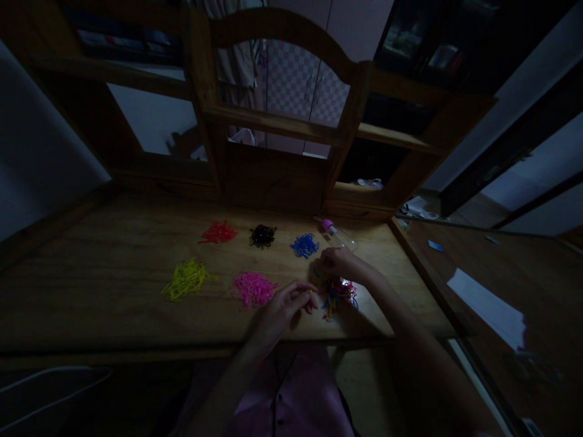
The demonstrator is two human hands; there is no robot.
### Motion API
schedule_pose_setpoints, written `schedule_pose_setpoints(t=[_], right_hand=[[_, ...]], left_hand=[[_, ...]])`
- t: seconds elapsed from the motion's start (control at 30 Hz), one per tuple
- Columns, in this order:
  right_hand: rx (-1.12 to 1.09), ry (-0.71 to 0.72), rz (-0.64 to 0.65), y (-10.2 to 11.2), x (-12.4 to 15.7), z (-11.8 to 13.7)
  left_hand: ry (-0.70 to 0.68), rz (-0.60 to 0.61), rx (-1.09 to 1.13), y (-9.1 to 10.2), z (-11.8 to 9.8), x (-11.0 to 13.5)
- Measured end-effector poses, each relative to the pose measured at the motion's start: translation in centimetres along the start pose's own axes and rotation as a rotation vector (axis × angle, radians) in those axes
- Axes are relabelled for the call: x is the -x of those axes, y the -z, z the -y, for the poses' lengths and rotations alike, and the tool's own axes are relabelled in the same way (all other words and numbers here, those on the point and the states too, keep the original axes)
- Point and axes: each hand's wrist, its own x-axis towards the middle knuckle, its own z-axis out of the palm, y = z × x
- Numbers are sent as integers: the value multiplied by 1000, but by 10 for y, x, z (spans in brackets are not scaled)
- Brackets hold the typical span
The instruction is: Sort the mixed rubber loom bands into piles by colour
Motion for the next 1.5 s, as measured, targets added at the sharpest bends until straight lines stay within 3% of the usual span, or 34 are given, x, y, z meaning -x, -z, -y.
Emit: schedule_pose_setpoints(t=[0.2,0.3,0.4,0.53,0.7,0.8,0.97,1.1,1.27,1.4,1.5], right_hand=[[-10,-19,42,15,-9,5],[-41,15,5,34,-10,38],[-176,187,3,43,-17,86],[-166,345,130,24,-40,128],[-184,396,147,-2,-56,132],[-311,305,73,2,-43,126],[-596,40,-176,12,1,118],[-763,-177,-212,15,39,115],[-568,-191,-303,20,75,114],[-365,-150,-358,13,87,114],[-358,-111,-360,7,92,115]], left_hand=[[-30,-3,-51,-1,2,0],[-38,5,-162,-6,2,4],[-87,16,-320,-13,-1,9],[-161,19,-441,-20,0,14],[-138,-22,-442,-19,6,13],[-86,-27,-335,-17,5,10],[34,-70,51,-11,-8,7],[137,-66,307,-10,-19,12],[171,-43,380,-18,-25,17],[168,1,424,-21,-18,16],[155,55,588,-21,-13,15]])
